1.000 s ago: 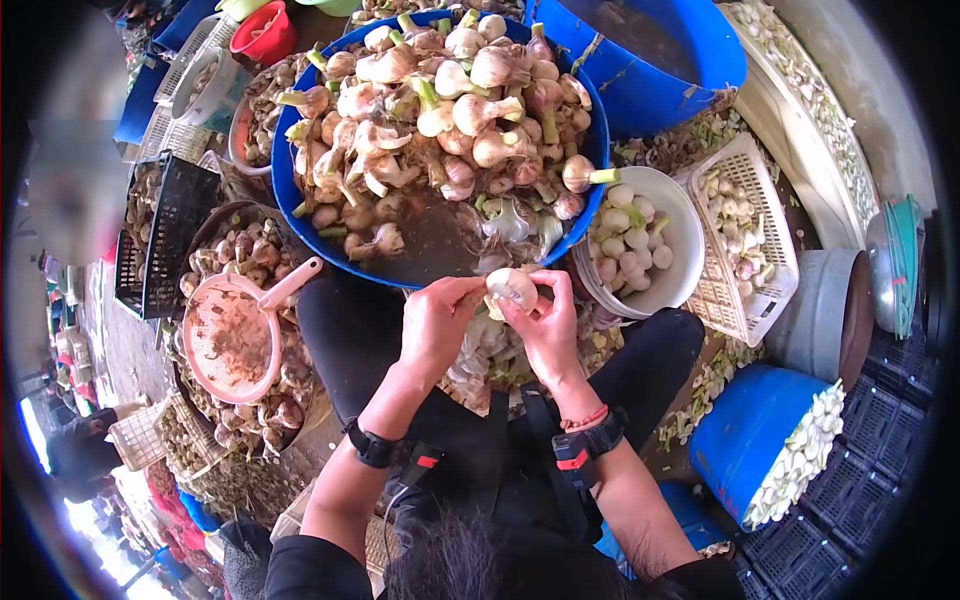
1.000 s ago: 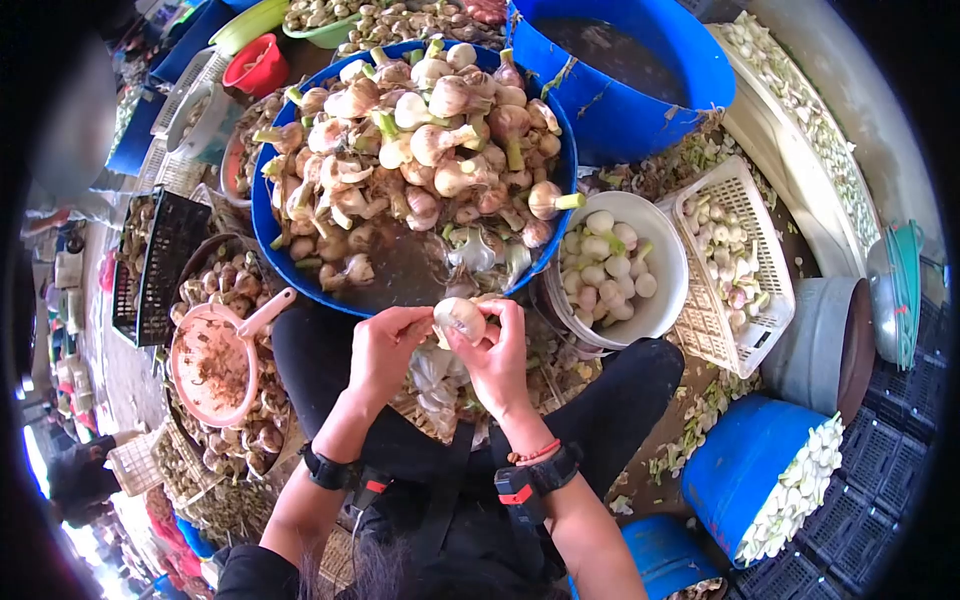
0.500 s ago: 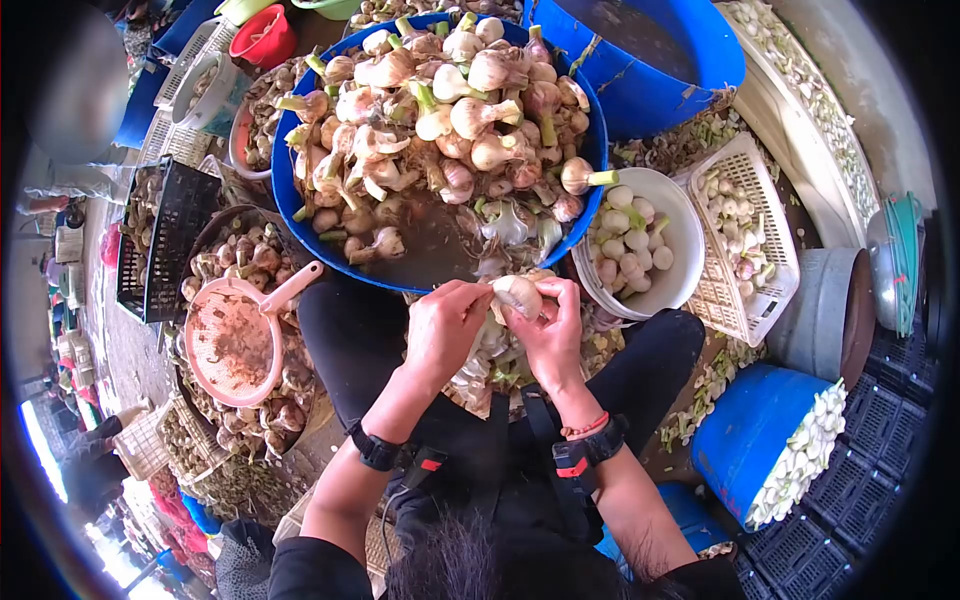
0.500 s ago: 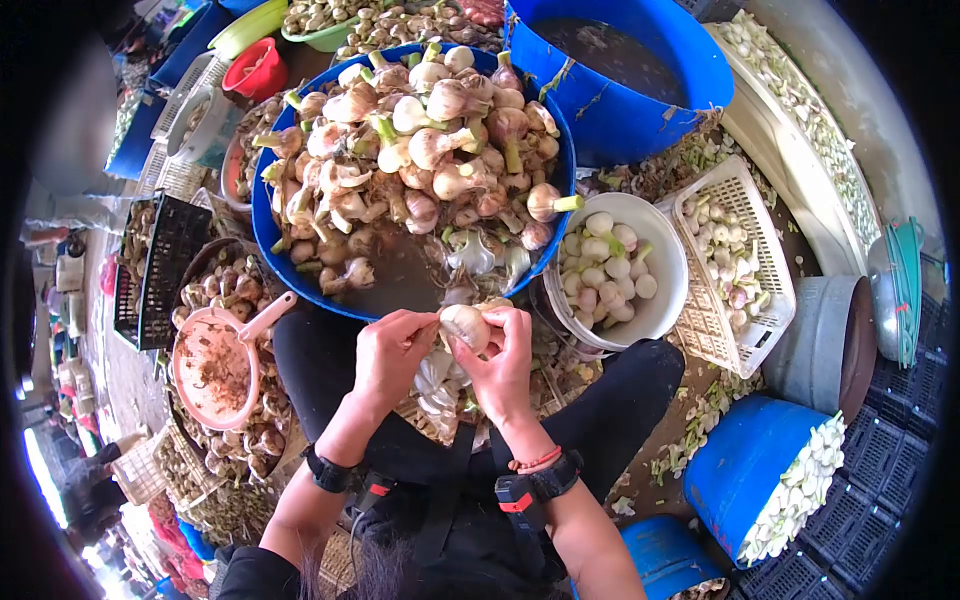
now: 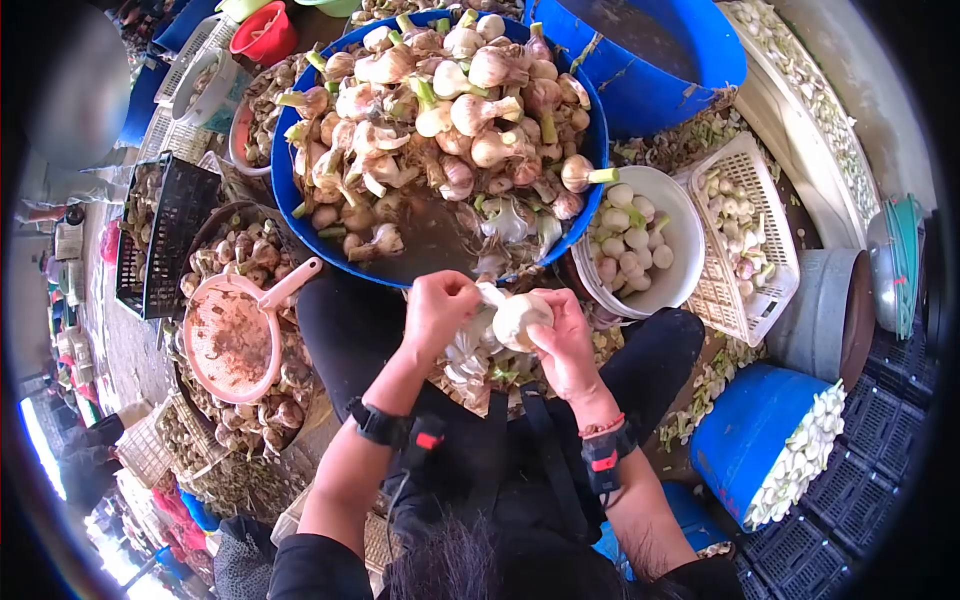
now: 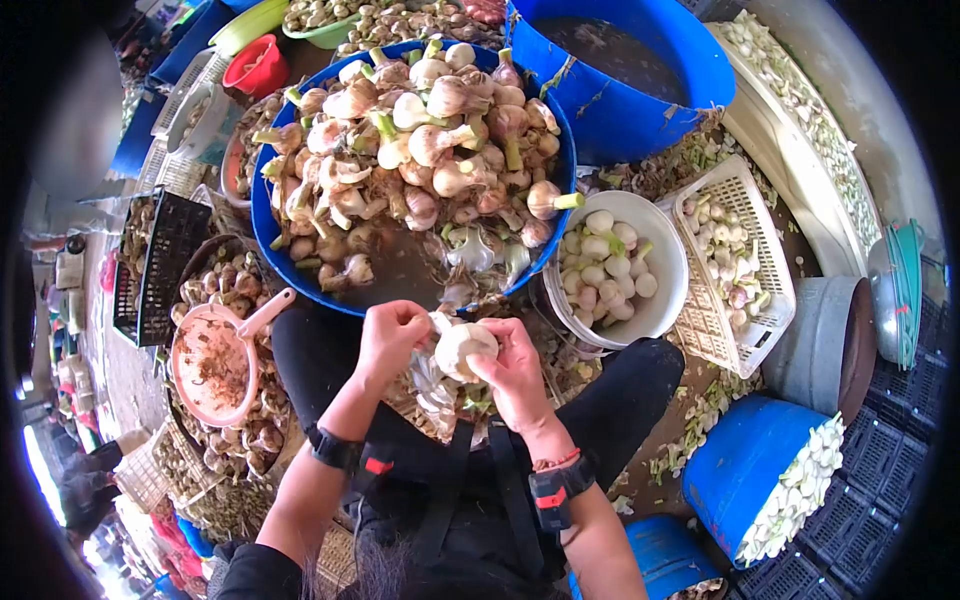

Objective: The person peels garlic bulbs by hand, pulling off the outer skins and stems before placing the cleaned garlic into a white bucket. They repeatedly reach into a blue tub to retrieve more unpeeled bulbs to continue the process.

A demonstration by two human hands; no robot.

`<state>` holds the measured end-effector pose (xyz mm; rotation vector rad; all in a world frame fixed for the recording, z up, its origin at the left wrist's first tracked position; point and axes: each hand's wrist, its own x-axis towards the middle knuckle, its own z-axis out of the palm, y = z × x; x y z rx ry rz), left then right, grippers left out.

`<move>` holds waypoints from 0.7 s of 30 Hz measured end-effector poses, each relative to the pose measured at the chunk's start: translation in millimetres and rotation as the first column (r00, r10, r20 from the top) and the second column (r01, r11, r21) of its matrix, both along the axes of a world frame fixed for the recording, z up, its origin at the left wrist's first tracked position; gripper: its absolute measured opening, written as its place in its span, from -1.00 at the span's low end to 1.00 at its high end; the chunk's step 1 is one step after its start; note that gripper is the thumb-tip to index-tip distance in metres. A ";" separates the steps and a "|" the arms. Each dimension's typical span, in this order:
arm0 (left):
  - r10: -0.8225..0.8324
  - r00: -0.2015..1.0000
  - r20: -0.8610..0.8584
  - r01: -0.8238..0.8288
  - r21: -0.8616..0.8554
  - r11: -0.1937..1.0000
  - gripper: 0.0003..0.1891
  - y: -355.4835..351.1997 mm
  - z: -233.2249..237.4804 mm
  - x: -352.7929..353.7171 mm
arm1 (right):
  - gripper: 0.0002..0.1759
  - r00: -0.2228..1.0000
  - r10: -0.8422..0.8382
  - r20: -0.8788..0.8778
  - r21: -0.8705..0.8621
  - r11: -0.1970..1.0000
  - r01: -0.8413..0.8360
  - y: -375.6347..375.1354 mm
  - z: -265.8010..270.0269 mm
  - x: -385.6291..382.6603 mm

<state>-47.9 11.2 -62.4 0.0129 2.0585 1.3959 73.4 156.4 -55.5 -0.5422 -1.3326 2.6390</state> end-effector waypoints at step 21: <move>-0.291 0.735 -0.613 0.252 -0.151 0.956 -0.86 -2.5 49.7 29.8 | -0.33 0.948 0.268 0.170 -0.310 0.928 -0.207 -0.8 11.5 -5.2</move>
